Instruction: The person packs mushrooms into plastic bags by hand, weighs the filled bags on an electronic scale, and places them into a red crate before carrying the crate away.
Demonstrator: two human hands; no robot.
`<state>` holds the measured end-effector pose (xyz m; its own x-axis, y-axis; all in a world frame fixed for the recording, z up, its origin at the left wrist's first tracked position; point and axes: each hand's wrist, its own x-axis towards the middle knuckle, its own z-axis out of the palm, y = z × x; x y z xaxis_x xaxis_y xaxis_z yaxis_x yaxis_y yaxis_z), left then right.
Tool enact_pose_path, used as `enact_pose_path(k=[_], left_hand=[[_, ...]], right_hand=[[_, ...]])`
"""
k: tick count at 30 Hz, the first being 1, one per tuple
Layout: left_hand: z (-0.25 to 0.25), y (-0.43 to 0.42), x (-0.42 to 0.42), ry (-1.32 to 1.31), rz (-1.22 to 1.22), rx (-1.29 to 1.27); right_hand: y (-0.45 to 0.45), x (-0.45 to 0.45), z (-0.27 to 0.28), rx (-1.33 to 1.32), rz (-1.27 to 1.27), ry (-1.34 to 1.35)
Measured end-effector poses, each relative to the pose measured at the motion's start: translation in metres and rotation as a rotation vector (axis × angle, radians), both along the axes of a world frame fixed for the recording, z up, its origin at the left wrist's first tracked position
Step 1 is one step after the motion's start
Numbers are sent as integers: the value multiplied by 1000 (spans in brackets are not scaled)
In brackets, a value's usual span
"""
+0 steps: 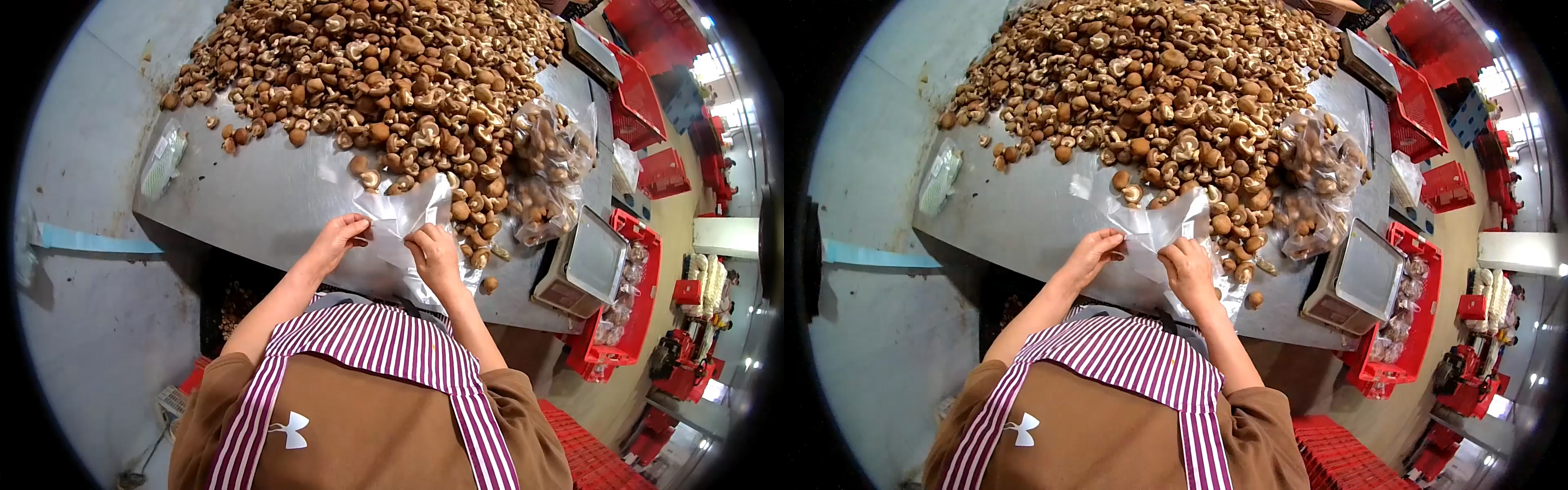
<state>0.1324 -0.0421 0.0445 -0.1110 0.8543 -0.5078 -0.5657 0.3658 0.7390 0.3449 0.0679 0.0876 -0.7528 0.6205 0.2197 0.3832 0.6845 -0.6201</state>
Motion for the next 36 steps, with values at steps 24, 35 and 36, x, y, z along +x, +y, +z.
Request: enact_pose_path(k=[24,35,36], left_hand=[[-41,-52,-33,525,63,-129],[29,-44,-19,1414,-7,149],[44,-36,-13,1383,-69,256]], right_hand=[[-5,-24,20,-1509,-333,669],[-35,-58,12,-1269,-351,413],[-42,-64,13,-1310,-270,405]])
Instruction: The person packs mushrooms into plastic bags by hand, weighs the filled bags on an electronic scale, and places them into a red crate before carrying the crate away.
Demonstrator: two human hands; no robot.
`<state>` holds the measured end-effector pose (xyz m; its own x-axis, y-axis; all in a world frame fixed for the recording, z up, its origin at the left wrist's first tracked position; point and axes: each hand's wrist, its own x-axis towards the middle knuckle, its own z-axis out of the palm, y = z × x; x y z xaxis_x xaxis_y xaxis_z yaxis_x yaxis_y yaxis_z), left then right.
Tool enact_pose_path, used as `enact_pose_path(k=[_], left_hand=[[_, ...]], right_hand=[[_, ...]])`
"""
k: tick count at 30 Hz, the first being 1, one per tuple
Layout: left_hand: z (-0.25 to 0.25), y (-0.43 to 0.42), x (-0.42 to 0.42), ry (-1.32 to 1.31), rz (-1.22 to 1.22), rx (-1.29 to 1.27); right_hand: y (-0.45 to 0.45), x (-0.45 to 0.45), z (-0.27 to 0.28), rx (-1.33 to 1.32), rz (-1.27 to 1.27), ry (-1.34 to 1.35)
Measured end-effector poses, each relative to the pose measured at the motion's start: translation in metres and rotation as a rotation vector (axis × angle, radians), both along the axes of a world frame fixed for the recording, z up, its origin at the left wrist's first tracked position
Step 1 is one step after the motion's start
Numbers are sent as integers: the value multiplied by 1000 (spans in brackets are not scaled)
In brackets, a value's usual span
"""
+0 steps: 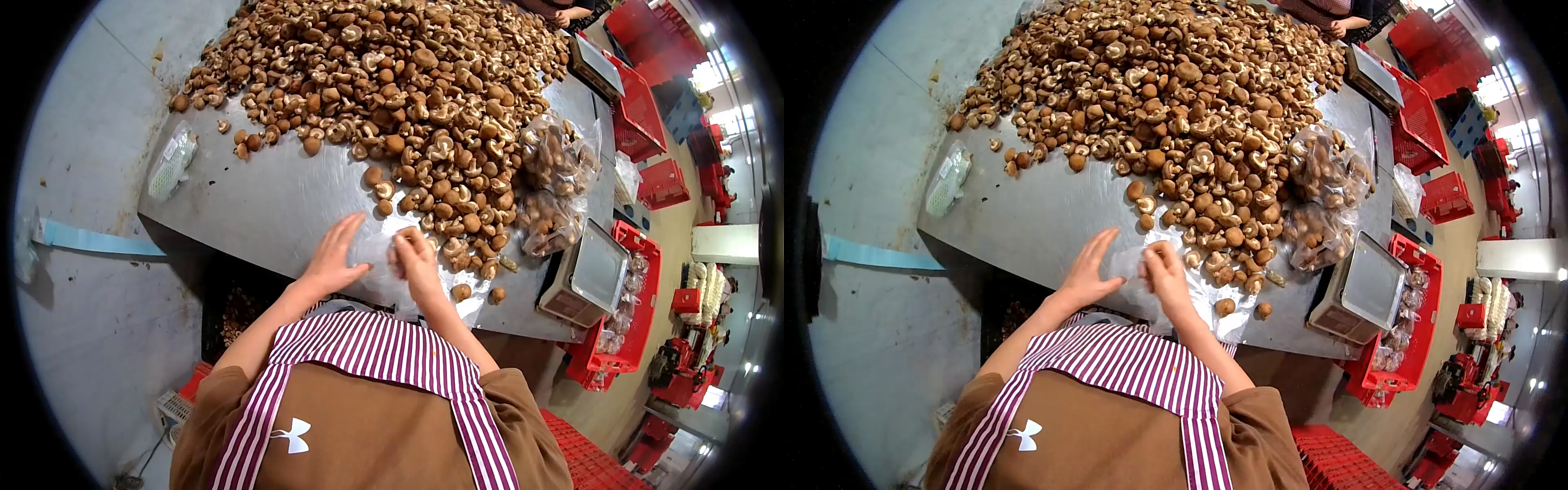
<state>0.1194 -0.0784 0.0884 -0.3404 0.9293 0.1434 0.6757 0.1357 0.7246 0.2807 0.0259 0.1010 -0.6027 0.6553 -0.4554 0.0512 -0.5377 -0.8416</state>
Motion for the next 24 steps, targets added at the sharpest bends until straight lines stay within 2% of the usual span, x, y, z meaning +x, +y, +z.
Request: enact_pose_path(k=[3,4,5,7,8,9,10,11,14,16,17,19,20,21,22,23,24], left_hand=[[-5,14,-1,-60,-113,-107],[-16,13,-8,-40,-114,-148],[-28,10,-10,-36,-112,-144],[-41,2,-13,-393,234,-108],[-42,-4,-17,-399,269,-3],[-44,-9,-20,-401,269,-3],[-44,-14,-24,-409,321,-37],[-45,-21,-29,-413,376,-71],[-66,-39,-31,-378,368,-205],[-91,-49,-28,-314,338,-331],[-108,-55,-28,-311,333,-331],[-120,-57,-28,-226,114,-521],[-116,-54,-34,-324,-39,-702],[-102,-48,-40,-324,-46,-702],[-88,-41,-48,-428,-157,-736],[-82,-32,-57,-528,-271,-767],[-80,-23,-70,-955,-228,-653]], right_hand=[[-8,-7,6,66,201,87],[-10,-7,7,263,221,41],[-7,-3,12,267,223,44],[7,15,23,826,562,-481],[12,30,-2,899,482,-526],[17,43,-28,865,383,-657],[25,53,-36,837,256,-656],[30,61,-48,928,111,-648],[39,68,-51,787,-21,-607],[36,58,-32,-292,-245,27],[29,52,-38,-313,-200,54],[13,45,-35,-537,-195,190],[6,44,-42,-466,-151,101],[0,41,-48,-396,-105,12],[-6,30,-29,-331,-115,-138],[-9,38,-59,-234,-69,-173],[-11,41,-66,-193,-42,-196]])
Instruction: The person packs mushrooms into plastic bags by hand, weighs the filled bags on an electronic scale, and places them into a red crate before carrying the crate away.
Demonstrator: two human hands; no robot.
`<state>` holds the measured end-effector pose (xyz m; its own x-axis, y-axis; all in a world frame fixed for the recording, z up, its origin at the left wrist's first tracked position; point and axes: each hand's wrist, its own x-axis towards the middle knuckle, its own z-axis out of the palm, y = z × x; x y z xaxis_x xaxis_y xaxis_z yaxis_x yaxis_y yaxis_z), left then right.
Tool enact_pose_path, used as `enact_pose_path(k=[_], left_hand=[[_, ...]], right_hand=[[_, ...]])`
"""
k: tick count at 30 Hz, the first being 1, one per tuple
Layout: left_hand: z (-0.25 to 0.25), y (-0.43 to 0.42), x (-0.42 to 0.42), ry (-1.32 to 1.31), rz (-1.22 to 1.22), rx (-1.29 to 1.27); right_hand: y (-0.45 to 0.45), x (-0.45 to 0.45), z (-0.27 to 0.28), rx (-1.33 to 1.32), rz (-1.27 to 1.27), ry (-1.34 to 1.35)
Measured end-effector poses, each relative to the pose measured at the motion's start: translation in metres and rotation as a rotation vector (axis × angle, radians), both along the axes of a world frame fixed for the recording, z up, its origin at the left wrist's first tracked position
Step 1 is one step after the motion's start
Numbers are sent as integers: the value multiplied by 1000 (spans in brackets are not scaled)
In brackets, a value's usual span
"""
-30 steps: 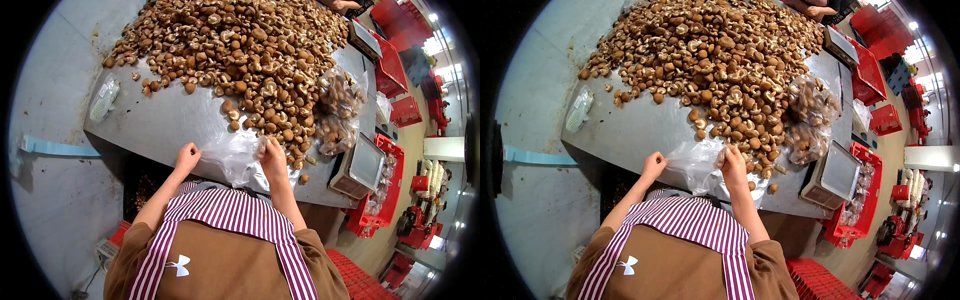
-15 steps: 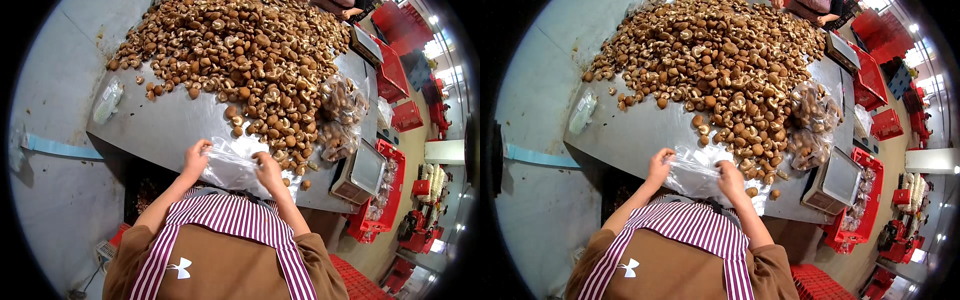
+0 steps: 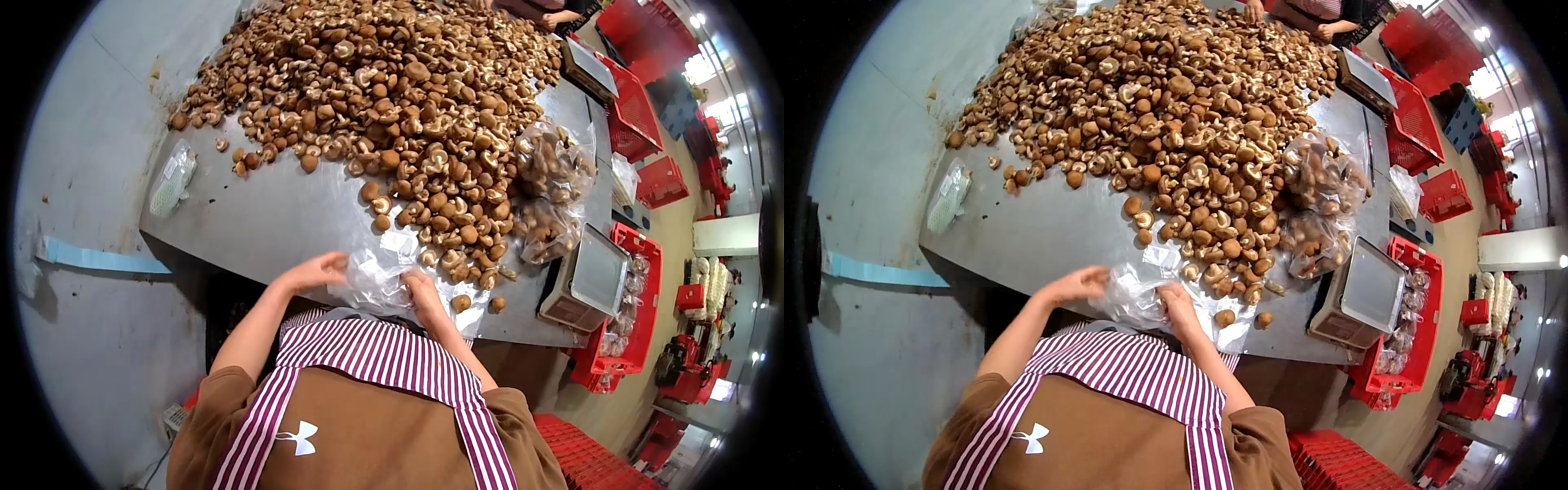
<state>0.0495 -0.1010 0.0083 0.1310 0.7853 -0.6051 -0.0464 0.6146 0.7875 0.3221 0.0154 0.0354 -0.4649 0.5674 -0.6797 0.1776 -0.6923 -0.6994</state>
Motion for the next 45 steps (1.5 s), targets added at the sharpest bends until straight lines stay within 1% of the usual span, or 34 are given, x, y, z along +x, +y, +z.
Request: enact_pose_path(k=[2,4,6,7,9,11,13,15,17,18,19,20,21,22,23,25,27,28,30,31,32,33,34,35,36,37,38,39,40,41,42,43,44,45], left_hand=[[29,39,-14,-46,352,31],[21,86,-29,116,553,222],[19,131,-31,249,571,337],[0,156,-34,409,517,399],[-15,189,-29,568,460,458],[-13,214,-16,911,377,478],[-19,233,-10,936,353,478],[-21,241,-4,958,329,475],[-15,246,-1,1024,223,348],[-21,245,-3,1003,266,388],[-10,242,-1,983,277,366],[-6,238,-1,962,298,437],[-4,233,-1,940,319,506],[2,229,1,935,336,556],[2,225,2,935,337,542],[2,216,2,1001,353,657],[8,208,3,968,363,636],[16,204,3,944,337,590],[19,196,3,929,288,552],[9,192,2,929,291,548],[-3,190,1,914,197,565],[-3,190,0,896,101,582],[-4,191,-2,895,70,600],[-6,196,-4,896,66,599],[-1,206,-3,943,156,629],[3,215,0,984,244,656],[7,229,-2,892,258,604],[30,241,0,806,277,512],[22,252,1,897,288,566],[14,264,1,988,300,623],[11,274,2,926,267,535],[3,281,1,921,261,538],[-6,288,0,986,198,473],[-10,291,1,1048,133,405]], right_hand=[[-3,5,-10,18,20,-34],[-4,6,-25,34,52,-34],[-4,3,-34,46,113,-71],[-4,1,-38,47,110,-71],[-3,-1,-49,60,148,-84],[1,-1,-60,59,177,-107],[2,-1,-69,2,178,-171],[3,1,-77,9,201,-185],[8,3,-83,23,222,-198],[11,4,-86,70,272,-221],[15,3,-82,114,322,-245],[18,4,-77,99,315,-272],[21,7,-89,96,314,-274],[21,12,-117,71,339,-264],[21,16,-134,42,368,-254],[26,12,-134,32,434,-286],[28,6,-127,119,435,-300],[30,2,-114,134,413,-292],[35,-2,-108,86,412,-269],[38,-2,-105,42,394,-248],[37,-3,-102,113,390,-269],[39,-2,-98,111,389,-270],[42,-2,-92,75,418,-270],[45,-4,-90,38,447,-268],[41,-1,-107,30,411,-265],[41,-2,-107,20,407,-266],[41,-1,-105,-14,390,-263],[43,-1,-104,-43,373,-260],[39,-5,-110,-56,328,-226],[46,2,-110,-41,450,-264],[43,5,-126,-5,434,-255],[39,5,-134,29,417,-247],[36,7,-143,26,410,-250],[35,5,-138,44,396,-259]])
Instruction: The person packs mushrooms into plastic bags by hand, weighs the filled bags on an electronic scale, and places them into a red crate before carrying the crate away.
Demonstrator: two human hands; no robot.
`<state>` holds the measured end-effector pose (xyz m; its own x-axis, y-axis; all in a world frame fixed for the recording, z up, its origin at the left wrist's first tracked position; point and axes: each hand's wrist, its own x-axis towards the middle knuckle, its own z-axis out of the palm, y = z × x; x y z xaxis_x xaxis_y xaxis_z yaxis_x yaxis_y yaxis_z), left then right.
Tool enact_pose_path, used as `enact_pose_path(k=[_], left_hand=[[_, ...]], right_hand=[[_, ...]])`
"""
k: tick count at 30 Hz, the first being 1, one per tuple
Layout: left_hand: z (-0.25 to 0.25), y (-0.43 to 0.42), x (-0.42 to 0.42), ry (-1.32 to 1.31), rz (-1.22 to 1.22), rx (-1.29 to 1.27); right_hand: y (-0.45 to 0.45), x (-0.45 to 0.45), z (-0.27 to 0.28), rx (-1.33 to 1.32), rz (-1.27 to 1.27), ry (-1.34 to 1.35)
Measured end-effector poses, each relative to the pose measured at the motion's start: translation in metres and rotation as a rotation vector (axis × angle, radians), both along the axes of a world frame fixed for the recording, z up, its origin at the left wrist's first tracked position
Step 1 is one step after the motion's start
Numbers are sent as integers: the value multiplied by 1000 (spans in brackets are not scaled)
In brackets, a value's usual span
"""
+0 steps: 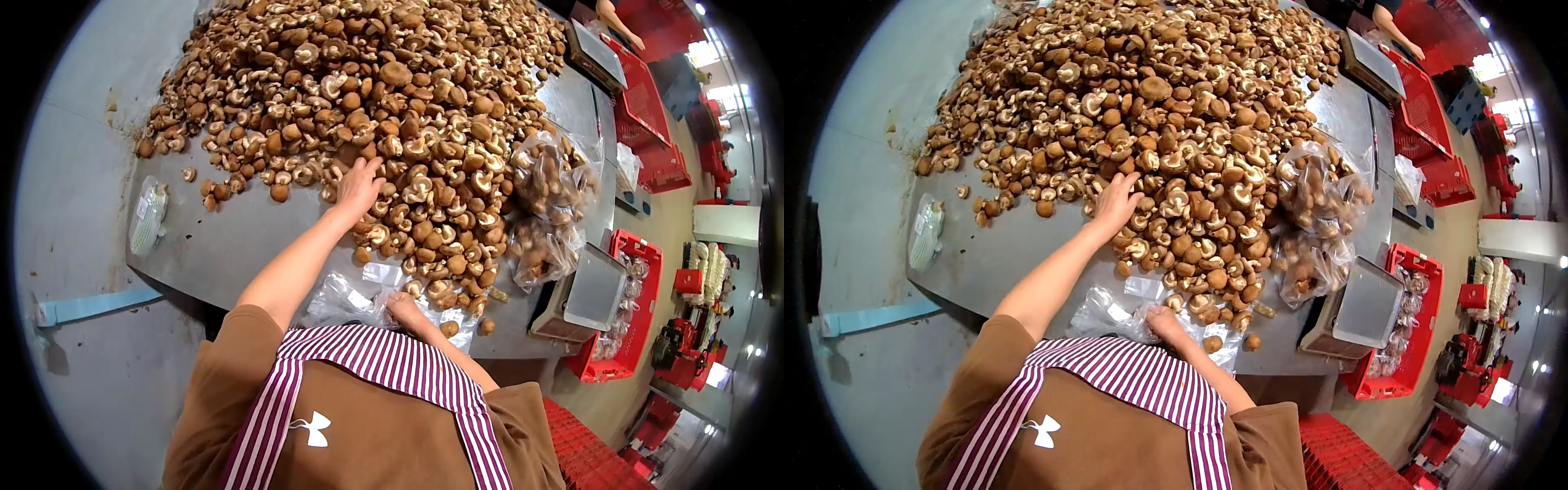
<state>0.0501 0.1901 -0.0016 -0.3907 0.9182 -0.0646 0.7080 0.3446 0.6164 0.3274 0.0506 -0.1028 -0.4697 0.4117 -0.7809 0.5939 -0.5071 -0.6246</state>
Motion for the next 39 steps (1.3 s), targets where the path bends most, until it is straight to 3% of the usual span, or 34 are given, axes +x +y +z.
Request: enact_pose_path(k=[4,7,10,12,15,16,18,20,23,25,27,30,32,33,34,37,38,39], left_hand=[[-7,-7,-3,-306,166,201],[-8,-23,-11,-496,233,172],[3,-18,-7,-521,203,245],[7,-7,-3,-454,173,312],[21,8,-5,-365,137,-95],[16,10,-4,-365,134,-92],[15,13,1,-43,53,87],[27,18,7,-8,-11,-150],[3,19,13,91,-2,-91],[-6,19,9,-196,129,0],[-14,14,5,-297,176,25],[-25,8,-7,-415,207,97],[-24,2,-17,-814,127,88],[-29,0,-18,-841,106,90],[-12,-14,-19,-1241,189,108],[14,-32,-20,-1534,277,-13],[5,-40,-25,-1660,74,-17],[11,-47,-23,-1729,71,-5]], right_hand=[[4,-3,19,83,25,33],[9,-5,30,-23,24,-18],[9,-6,27,16,53,-38],[7,-4,16,-20,54,-37],[9,-4,22,-96,38,-71],[7,-4,22,-44,31,-69],[7,-4,20,8,17,-68],[7,-3,17,-73,22,-76],[8,-5,18,-66,32,-65],[8,-2,15,-74,42,-73],[8,-3,14,72,81,-36],[9,-3,19,-40,24,-72],[11,-5,22,-36,51,-80],[11,-5,24,-31,77,-91],[10,-4,23,-30,78,-87],[10,-3,22,74,96,-10],[11,-3,21,74,101,-5],[12,-2,22,30,87,-33]])
